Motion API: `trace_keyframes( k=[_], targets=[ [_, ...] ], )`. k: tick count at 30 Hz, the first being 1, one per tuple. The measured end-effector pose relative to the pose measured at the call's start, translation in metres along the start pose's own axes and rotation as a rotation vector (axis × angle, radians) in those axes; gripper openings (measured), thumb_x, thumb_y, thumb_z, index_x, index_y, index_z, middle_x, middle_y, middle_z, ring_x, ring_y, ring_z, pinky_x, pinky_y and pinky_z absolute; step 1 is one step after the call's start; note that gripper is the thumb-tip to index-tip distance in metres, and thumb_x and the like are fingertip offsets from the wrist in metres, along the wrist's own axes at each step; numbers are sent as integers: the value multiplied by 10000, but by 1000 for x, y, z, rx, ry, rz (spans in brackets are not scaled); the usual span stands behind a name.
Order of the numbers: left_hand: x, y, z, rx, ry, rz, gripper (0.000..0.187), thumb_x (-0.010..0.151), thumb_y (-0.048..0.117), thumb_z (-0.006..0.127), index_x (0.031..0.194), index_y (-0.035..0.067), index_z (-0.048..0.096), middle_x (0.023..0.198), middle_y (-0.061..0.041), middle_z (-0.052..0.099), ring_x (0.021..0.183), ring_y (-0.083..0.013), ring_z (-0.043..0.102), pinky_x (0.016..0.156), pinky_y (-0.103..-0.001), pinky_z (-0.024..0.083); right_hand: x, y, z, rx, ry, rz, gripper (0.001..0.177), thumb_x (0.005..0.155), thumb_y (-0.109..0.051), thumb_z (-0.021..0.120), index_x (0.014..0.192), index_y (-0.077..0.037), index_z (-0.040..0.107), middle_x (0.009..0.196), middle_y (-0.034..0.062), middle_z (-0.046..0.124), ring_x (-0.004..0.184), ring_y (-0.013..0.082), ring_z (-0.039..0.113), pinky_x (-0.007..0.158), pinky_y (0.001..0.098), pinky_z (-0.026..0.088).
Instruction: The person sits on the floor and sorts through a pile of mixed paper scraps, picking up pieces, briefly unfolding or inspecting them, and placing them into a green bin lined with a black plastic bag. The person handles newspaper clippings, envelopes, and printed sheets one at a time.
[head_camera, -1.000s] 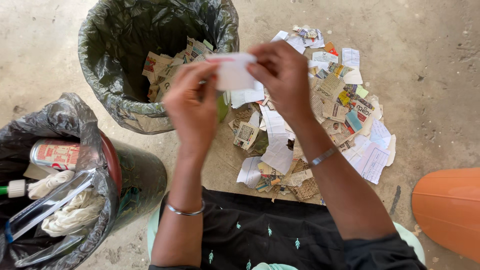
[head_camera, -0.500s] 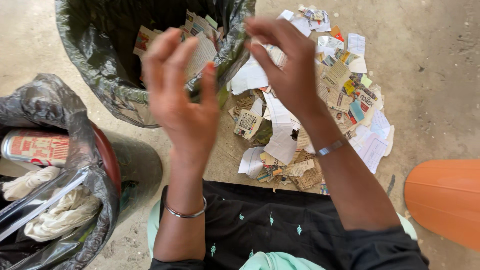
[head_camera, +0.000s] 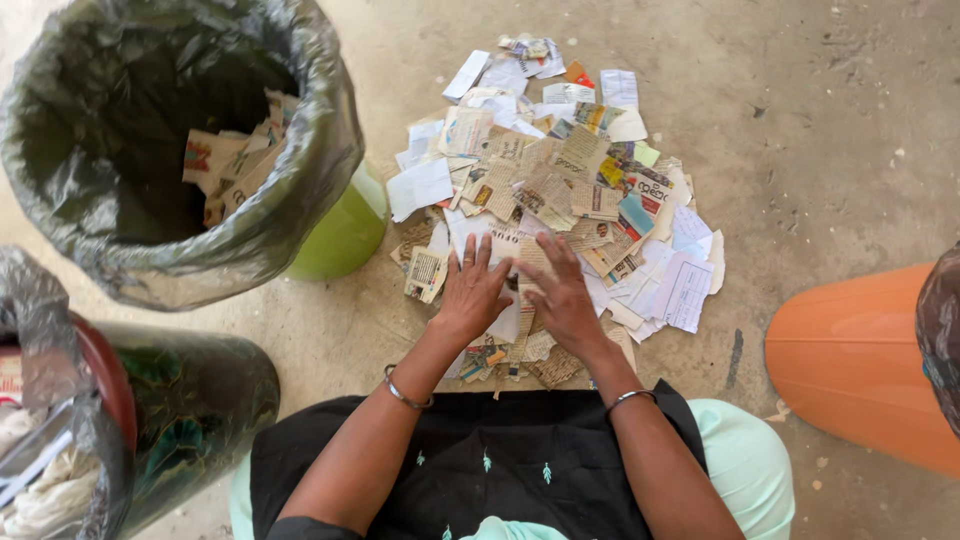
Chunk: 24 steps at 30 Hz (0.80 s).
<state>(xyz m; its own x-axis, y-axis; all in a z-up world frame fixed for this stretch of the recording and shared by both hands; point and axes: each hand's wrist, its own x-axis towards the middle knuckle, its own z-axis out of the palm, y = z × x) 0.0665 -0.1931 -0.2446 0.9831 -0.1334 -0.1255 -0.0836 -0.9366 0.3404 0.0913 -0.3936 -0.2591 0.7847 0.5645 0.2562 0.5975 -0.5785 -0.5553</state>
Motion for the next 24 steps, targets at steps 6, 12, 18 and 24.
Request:
trace_keyframes(
  k=[6, 12, 18, 24],
  targets=[
    [7, -24, 40, 101, 126, 17, 344, 943, 436, 780, 933, 104, 692, 1558, -229, 419, 1493, -399, 366, 1211, -606, 301, 5, 16, 10, -193, -122, 195, 417, 995, -393, 696, 1335, -158, 637, 1625, 103, 315, 1535, 371, 234, 1210, 550, 263],
    [12, -25, 10, 49, 195, -143, 767, 759, 499, 854, 1264, 5, 557, 1498, -252, 394, 1400, -448, 414, 1111, -600, 373, 11, -4, 2, -35, -78, 44, 426, 937, -360, 675, 1318, -171, 691, 1654, 99, 237, 1543, 377, 201, 1234, 541, 215],
    [11, -23, -14, 139, 91, -153, 836, 653, 216, 843, 1423, 118, 531, 1460, -294, 419, 1296, -485, 472, 950, -638, 433, 13, -6, 4, -182, -270, 137, 389, 937, -356, 671, 1209, -78, 683, 1662, 44, 241, 1541, 344, 138, 1225, 526, 185],
    [8, -42, -16, 78, 165, -185, 429, 830, 71, 715, 1251, 111, 639, 1198, -188, 626, 1106, -343, 643, 933, -507, 490, 11, 6, 3, 9, 48, 76, 401, 1004, -271, 651, 1261, 37, 658, 1534, 45, 477, 1460, 271, 382, 1205, 436, 349]
  ],
)
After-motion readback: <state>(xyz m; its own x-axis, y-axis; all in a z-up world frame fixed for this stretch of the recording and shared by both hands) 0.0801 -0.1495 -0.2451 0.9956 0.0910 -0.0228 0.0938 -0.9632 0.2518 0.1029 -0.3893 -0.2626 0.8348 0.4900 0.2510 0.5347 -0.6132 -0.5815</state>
